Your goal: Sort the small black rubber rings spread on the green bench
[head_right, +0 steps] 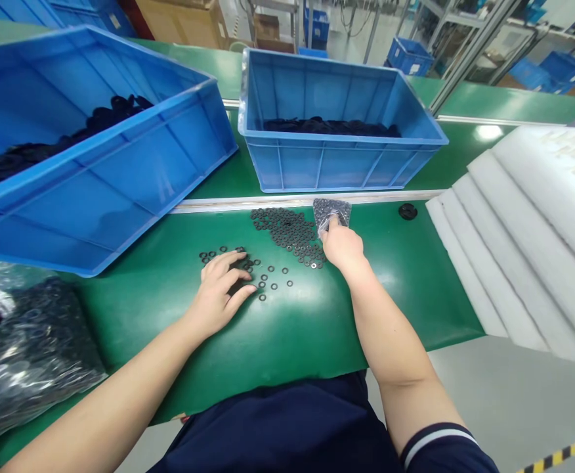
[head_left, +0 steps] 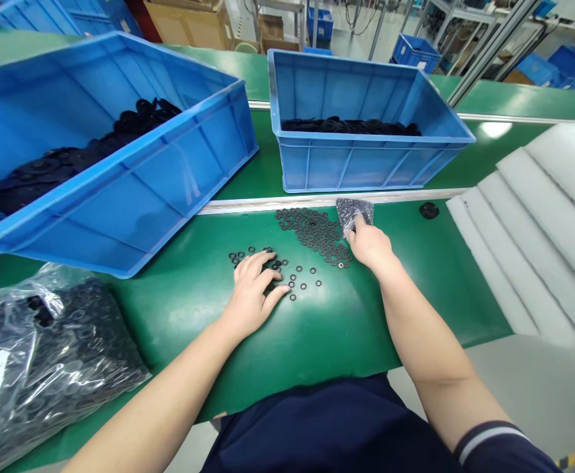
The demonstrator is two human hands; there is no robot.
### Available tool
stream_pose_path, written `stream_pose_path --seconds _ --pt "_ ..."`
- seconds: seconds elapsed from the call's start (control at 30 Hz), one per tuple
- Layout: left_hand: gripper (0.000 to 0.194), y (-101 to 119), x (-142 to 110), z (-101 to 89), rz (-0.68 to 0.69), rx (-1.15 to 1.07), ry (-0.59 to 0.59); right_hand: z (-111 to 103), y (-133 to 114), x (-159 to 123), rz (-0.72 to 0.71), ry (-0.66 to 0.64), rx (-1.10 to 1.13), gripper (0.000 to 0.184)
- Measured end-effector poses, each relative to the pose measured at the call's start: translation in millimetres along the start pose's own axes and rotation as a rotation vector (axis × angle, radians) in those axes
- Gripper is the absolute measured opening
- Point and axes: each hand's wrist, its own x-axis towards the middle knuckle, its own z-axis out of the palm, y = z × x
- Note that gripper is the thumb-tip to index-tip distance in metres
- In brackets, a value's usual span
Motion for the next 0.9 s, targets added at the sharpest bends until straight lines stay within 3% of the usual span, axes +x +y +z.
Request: stream_pose_path --seconds 0.37,0.6,0.9 --pt "0.018 -9 6 -6.7 -0.125 -0.059 0.165 4 1 4 0.044 0.067 0.019 0.041" --pt "0.015 -9 7 -5.4 -0.127 -0.063 0.208 7 2 1 0.034 0.114 0.026 0.031" --pt "0.008 -5 8 -13.0 -0.082 -0.037 0.346 8 10 -1 -0.002 0.124 0.063 0.03"
